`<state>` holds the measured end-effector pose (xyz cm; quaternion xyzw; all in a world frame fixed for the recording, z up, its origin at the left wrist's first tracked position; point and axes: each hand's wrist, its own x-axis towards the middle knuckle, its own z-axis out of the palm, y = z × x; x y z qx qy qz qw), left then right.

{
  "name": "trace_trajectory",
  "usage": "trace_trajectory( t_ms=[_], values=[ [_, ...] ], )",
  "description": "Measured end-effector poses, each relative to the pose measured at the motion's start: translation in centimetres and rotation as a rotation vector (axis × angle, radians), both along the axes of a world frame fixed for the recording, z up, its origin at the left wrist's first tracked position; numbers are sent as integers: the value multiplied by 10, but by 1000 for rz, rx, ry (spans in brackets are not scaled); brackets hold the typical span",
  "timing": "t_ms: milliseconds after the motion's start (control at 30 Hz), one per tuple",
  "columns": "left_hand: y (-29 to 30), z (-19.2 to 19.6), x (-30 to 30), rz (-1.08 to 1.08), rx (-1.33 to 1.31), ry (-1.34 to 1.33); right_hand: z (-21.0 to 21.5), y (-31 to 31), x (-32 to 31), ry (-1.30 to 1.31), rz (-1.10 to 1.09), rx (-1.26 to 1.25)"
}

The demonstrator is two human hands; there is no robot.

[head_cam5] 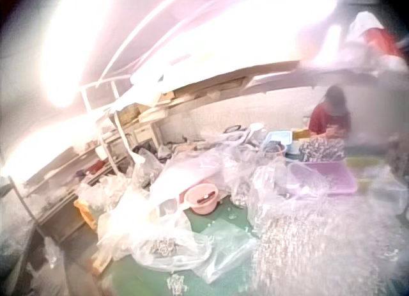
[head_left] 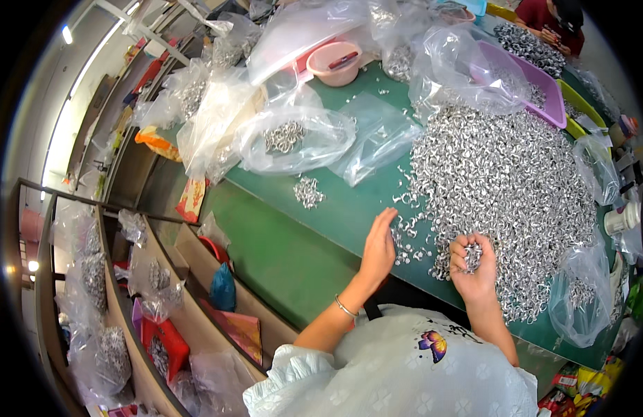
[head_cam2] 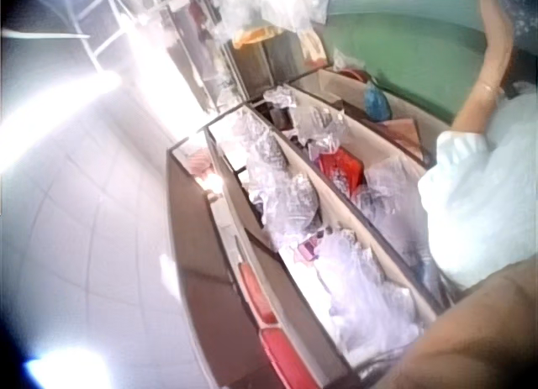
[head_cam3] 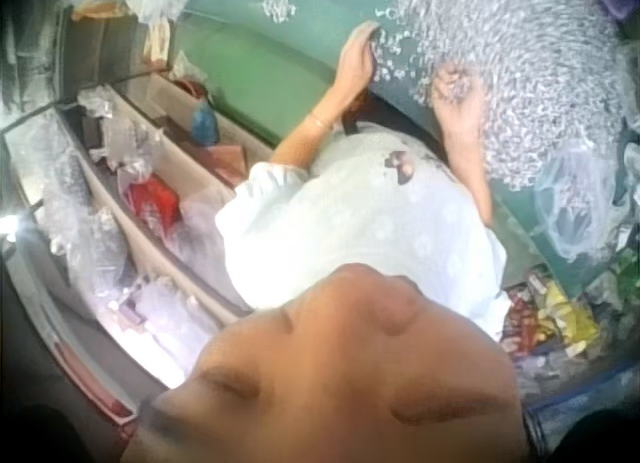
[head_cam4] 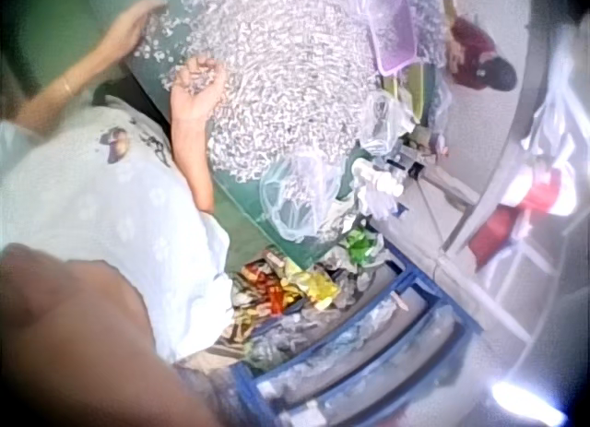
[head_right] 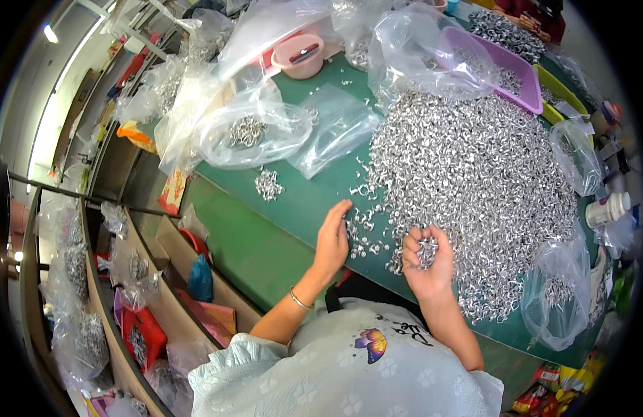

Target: The person sorts small silver crescent-shaped metal parts by hand on a green workbench, picking them up from a large pile and placing them into a plastic bag.

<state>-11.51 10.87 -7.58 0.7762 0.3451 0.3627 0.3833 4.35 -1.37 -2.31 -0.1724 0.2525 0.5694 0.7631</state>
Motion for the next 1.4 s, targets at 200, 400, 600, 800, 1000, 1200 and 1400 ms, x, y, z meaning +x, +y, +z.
trace_trajectory(
  t_ms=[200, 400, 600, 800, 1000, 1200, 1400],
  values=[
    [1, 16, 2, 16, 44, -43, -8, 7, -3, 53, 6, 10],
    [32, 61, 23, -55, 70, -147, 1, 4, 12, -51, -111, 30],
    [69, 106, 57, -157, 231, -138, 18, -9, 33, -16, -165, 37],
    [84, 201, 149, -412, 581, -197, 21, -41, 57, -53, -261, 61],
    [88, 284, 245, -486, 936, -275, 29, -63, 61, -47, -281, 79],
    [83, 326, 301, -419, 1094, -351, 27, -82, 71, -43, -335, 84],
    [96, 363, 340, -361, 1258, -265, 22, -88, 75, -51, -335, 87]
  ],
)
